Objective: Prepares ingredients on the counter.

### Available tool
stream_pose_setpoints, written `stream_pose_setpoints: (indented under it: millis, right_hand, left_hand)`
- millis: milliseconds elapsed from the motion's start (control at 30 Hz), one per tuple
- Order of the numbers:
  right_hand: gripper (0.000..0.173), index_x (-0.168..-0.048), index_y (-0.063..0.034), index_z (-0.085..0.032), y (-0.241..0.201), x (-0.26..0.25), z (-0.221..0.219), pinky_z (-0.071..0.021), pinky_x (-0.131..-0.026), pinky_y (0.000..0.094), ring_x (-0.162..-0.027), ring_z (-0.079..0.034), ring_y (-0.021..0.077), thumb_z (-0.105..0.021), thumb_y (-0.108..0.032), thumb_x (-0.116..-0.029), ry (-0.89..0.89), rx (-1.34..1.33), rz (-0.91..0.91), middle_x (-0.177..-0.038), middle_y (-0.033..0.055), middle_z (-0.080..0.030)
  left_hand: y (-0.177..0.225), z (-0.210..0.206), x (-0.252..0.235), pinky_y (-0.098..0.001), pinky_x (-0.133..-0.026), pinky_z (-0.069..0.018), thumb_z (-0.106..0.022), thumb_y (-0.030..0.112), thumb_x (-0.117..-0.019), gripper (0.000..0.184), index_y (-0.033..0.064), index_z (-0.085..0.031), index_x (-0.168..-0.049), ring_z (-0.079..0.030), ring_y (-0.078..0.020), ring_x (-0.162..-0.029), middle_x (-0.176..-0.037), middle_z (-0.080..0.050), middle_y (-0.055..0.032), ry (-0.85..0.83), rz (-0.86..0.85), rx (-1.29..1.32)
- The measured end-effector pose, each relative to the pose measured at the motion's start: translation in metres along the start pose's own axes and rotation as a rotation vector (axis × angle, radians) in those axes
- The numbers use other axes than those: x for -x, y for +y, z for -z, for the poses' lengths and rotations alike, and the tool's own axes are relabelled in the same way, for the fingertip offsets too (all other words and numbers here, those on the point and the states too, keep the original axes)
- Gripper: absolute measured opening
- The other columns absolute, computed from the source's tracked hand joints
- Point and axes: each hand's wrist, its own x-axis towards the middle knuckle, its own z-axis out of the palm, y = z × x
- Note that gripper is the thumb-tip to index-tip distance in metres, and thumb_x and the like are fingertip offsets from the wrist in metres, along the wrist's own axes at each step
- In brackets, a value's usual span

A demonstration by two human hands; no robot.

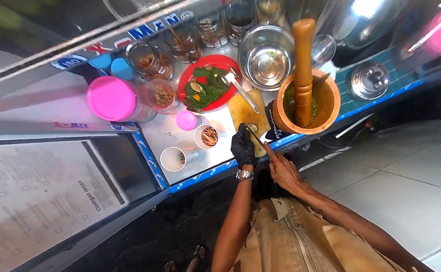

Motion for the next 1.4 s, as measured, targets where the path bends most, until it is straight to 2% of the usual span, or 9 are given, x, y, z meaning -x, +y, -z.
stream_pose_setpoints:
  millis: [200,333,467,700,800,1000,1167,1267,1400]
  right_hand:
    - [0.061,-0.166,-0.0321,-0.021,0.000,-0.001,-0.002,-0.0566,-0.079,0.0505,-0.089,-0.070,0.0346,-0.039,-0.023,-0.1081,0.000,0.035,-0.030,-0.124,0.0191,-0.065]
    - [0.062,-0.166,-0.0323,-0.020,0.002,-0.003,-0.004,-0.0565,-0.078,0.0501,-0.089,-0.070,0.0348,-0.040,-0.023,-0.1081,0.008,0.063,-0.015,-0.125,0.0199,-0.064]
    - [0.062,-0.166,-0.0334,-0.018,0.000,-0.003,-0.005,-0.0564,-0.078,0.0510,-0.090,-0.070,0.0363,-0.038,-0.023,-0.1086,-0.006,0.085,-0.020,-0.130,0.0209,-0.062]
    - [0.065,-0.166,-0.0338,-0.016,-0.005,-0.007,-0.007,-0.0566,-0.073,0.0499,-0.084,-0.070,0.0363,-0.039,-0.022,-0.1073,-0.011,0.162,-0.032,-0.132,0.0228,-0.060]
    - [0.067,-0.166,-0.0341,-0.015,-0.012,-0.018,-0.010,-0.0570,-0.072,0.0500,-0.082,-0.069,0.0358,-0.042,-0.021,-0.1068,-0.012,0.158,-0.044,-0.126,0.0221,-0.061]
    - [0.072,-0.166,-0.0377,-0.013,-0.009,-0.032,-0.019,-0.0568,-0.068,0.0497,-0.079,-0.068,0.0348,-0.047,-0.020,-0.1053,0.023,0.146,-0.031,-0.123,0.0208,-0.061]
    - [0.076,-0.166,-0.0345,-0.016,-0.007,-0.053,-0.032,-0.0576,-0.064,0.0506,-0.073,-0.069,0.0358,-0.052,-0.016,-0.1023,0.074,0.104,0.001,-0.121,0.0233,-0.062]
    - [0.074,-0.166,-0.0330,-0.016,-0.016,-0.070,-0.023,-0.0575,-0.064,0.0552,-0.080,-0.069,0.0384,-0.053,-0.016,-0.1040,0.117,-0.031,0.058,-0.120,0.0225,-0.063]
    - [0.068,-0.165,-0.0327,-0.022,-0.004,-0.076,-0.013,-0.0576,-0.072,0.0578,-0.088,-0.070,0.0379,-0.049,-0.015,-0.1058,0.120,-0.131,0.150,-0.119,0.0197,-0.067]
  left_hand:
    - [0.007,0.004,0.008,-0.0509,-0.095,-0.0521,-0.060,0.019,-0.1035,0.031,0.0035,-0.064,-0.130,-0.066,-0.0332,-0.110,-0.123,-0.068,-0.0187,-0.051,0.080,-0.014]
    - [-0.001,0.000,-0.004,-0.0512,-0.097,-0.0536,-0.057,0.024,-0.1053,0.033,0.0075,-0.062,-0.134,-0.067,-0.0306,-0.111,-0.125,-0.069,-0.0149,-0.006,0.039,0.064]
    - [0.001,0.002,-0.006,-0.0495,-0.097,-0.0535,-0.058,0.022,-0.1047,0.031,0.0029,-0.063,-0.129,-0.067,-0.0308,-0.111,-0.125,-0.068,-0.0171,-0.013,0.040,0.106]
    - [-0.001,0.000,-0.008,-0.0485,-0.100,-0.0525,-0.060,0.022,-0.1034,0.033,0.0065,-0.064,-0.132,-0.067,-0.0284,-0.115,-0.131,-0.067,-0.0131,0.008,0.027,0.071]
    - [-0.001,-0.003,-0.009,-0.0446,-0.102,-0.0518,-0.061,0.020,-0.1031,0.035,0.0095,-0.063,-0.136,-0.065,-0.0255,-0.119,-0.135,-0.066,-0.0106,0.027,0.011,0.086]
    - [0.001,-0.003,-0.009,-0.0482,-0.098,-0.0533,-0.060,0.024,-0.1034,0.032,0.0107,-0.065,-0.132,-0.067,-0.0263,-0.113,-0.129,-0.068,-0.0109,0.031,0.031,0.033]
    - [-0.001,-0.001,-0.009,-0.0471,-0.100,-0.0525,-0.061,0.021,-0.1024,0.034,0.0131,-0.065,-0.135,-0.067,-0.0253,-0.115,-0.130,-0.068,-0.0098,0.007,0.030,0.048]
    - [-0.002,0.008,-0.006,-0.0506,-0.094,-0.0545,-0.061,0.027,-0.1034,0.033,0.0182,-0.064,-0.135,-0.068,-0.0264,-0.109,-0.125,-0.070,-0.0083,-0.044,0.044,0.064]
    - [-0.012,0.007,-0.011,-0.0457,-0.100,-0.0536,-0.051,0.026,-0.1074,0.037,0.0150,-0.059,-0.142,-0.067,-0.0221,-0.115,-0.134,-0.066,-0.0089,-0.071,0.045,0.149]
